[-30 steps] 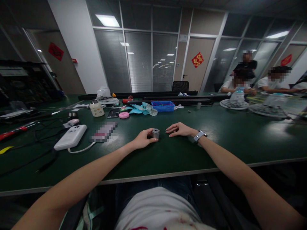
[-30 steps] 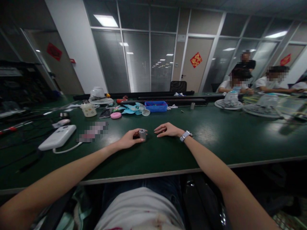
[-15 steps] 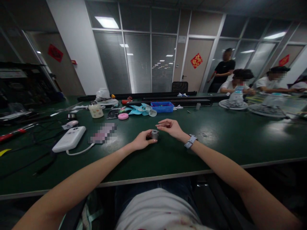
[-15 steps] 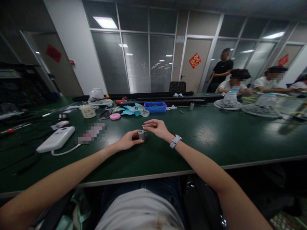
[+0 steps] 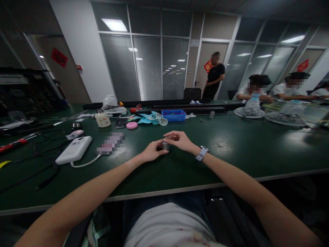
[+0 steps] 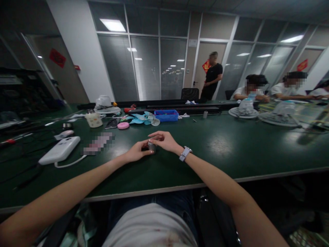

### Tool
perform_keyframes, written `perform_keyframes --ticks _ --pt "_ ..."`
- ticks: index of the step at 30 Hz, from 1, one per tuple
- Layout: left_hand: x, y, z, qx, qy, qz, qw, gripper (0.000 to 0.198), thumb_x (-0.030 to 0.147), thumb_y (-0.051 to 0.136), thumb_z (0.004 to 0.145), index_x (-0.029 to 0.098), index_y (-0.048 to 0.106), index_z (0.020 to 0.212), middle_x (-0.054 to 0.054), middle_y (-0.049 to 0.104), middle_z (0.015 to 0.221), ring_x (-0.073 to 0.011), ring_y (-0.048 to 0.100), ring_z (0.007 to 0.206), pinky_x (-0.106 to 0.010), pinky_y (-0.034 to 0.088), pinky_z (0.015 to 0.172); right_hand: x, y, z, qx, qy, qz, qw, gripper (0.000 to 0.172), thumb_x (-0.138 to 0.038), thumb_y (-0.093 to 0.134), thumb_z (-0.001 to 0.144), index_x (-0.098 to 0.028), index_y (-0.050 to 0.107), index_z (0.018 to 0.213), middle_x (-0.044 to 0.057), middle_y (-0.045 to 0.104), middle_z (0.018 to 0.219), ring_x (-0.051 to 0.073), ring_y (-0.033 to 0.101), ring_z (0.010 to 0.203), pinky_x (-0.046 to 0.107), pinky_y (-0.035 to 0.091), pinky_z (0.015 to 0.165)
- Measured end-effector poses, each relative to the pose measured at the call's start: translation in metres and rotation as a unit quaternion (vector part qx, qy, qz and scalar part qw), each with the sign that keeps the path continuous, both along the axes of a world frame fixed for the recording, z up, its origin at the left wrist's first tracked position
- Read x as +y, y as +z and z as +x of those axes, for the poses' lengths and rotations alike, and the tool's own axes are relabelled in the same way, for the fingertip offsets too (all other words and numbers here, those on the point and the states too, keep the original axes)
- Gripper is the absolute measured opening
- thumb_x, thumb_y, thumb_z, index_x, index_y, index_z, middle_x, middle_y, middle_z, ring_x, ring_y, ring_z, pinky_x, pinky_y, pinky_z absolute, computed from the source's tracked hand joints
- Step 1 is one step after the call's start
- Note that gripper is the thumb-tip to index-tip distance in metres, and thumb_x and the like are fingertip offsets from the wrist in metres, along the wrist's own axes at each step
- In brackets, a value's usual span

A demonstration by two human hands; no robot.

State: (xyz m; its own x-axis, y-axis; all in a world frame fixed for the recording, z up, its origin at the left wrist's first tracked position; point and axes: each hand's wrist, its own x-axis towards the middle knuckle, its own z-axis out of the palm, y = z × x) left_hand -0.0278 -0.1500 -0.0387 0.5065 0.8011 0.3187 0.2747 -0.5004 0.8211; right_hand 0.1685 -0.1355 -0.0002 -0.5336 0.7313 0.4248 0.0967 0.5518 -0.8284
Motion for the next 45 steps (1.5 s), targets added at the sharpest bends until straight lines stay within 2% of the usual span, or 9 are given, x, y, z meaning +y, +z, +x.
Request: perform_keyframes --ticks 10,17,23,26,29,34,37,40,45 --pt "0.001 -0.002 0.0 -0.009 -0.001 -0.009 1.0 0.044 0.025 0.072 0.076 0.013 0.058 0.116 -0.011 0.069 0.109 -0.0257 0.065 0.101 -0.044 0.047 0.094 -0.001 -0.002 0.002 0.024 -0.034 -0.016 0.999 0.038 -0.036 0.076 0.071 -0.016 0.067 0.102 0.005 0.075 0.085 0.019 0.071 0.081 0.03 0.056 0.072" --pt "0.0 -0.001 0.001 -0.004 0.008 0.001 1.0 0.043 0.027 0.072 0.075 0.013 0.059 0.114 -0.01 0.069 0.108 -0.0259 0.065 0.099 -0.043 0.048 0.092 -0.001 -0.004 -0.005 0.032 -0.053 -0.019 0.998 0.041 -0.034 0.079 0.067 -0.015 0.066 0.101 0.007 0.075 0.084 0.019 0.07 0.071 0.027 0.052 0.06" --pt "0.002 -0.002 0.0 -0.008 0.0 -0.008 1.0 0.05 0.027 0.072 0.076 0.015 0.055 0.122 -0.009 0.068 0.11 -0.025 0.065 0.101 -0.042 0.048 0.093 0.0 -0.002 -0.005 0.025 -0.054 0.018 0.998 0.035 -0.036 0.076 0.071 -0.016 0.067 0.098 0.006 0.075 0.082 0.019 0.071 0.073 0.028 0.053 0.062" --pt "0.002 -0.003 -0.001 -0.004 -0.001 -0.007 1.0 0.049 0.028 0.072 0.077 0.015 0.056 0.121 -0.01 0.068 0.11 -0.0256 0.065 0.102 -0.043 0.047 0.094 -0.001 -0.001 -0.007 0.045 -0.041 0.019 0.998 0.032 -0.037 0.074 0.073 -0.017 0.066 0.097 0.007 0.075 0.087 0.02 0.071 0.08 0.03 0.055 0.067" --pt "0.001 -0.002 -0.001 -0.002 0.007 -0.005 1.0 0.047 0.029 0.072 0.077 0.015 0.057 0.12 -0.011 0.069 0.11 -0.026 0.064 0.103 -0.044 0.046 0.096 0.0 0.002 -0.006 0.054 -0.062 0.024 0.996 0.032 -0.039 0.074 0.074 -0.018 0.065 0.097 0.007 0.075 0.088 0.021 0.071 0.08 0.03 0.055 0.067" --pt "0.0 0.0 0.0 0.0 0.009 -0.017 1.0 0.053 0.026 0.073 0.076 0.015 0.056 0.124 -0.011 0.068 0.113 -0.0249 0.064 0.103 -0.043 0.045 0.097 0.014 0.002 0.021 0.078 -0.061 -0.013 0.995 0.041 -0.04 0.077 0.071 -0.019 0.063 0.102 0.008 0.075 0.093 0.023 0.071 0.091 0.035 0.055 0.081" --pt "0.0 0.0 -0.001 0.005 0.012 -0.022 1.0 0.053 0.026 0.073 0.076 0.016 0.056 0.125 -0.011 0.068 0.115 -0.0252 0.064 0.104 -0.044 0.046 0.097 0.026 -0.004 0.049 -0.008 -0.035 -0.048 0.998 0.043 -0.038 0.08 0.066 -0.016 0.064 0.1 0.009 0.075 0.094 0.024 0.071 0.092 0.037 0.054 0.085" --pt "0.0 0.001 -0.001 0.008 0.009 -0.025 1.0 0.053 0.025 0.072 0.076 0.016 0.055 0.125 -0.012 0.067 0.116 -0.0253 0.064 0.106 -0.045 0.045 0.098 0.033 -0.009 0.068 -0.115 0.014 -0.095 0.989 0.047 -0.036 0.08 0.067 -0.014 0.065 0.106 0.01 0.075 0.094 0.022 0.071 0.092 0.035 0.053 0.084" --pt "-0.003 0.005 0.001 -0.012 -0.003 -0.047 0.999 0.051 0.018 0.07 0.075 0.015 0.055 0.124 -0.012 0.067 0.118 -0.0247 0.063 0.108 -0.044 0.044 0.099 0.035 -0.01 0.074 -0.194 0.053 -0.117 0.972 0.055 -0.037 0.08 0.066 -0.014 0.064 0.113 0.011 0.074 0.099 0.021 0.071 0.09 0.029 0.053 0.075"
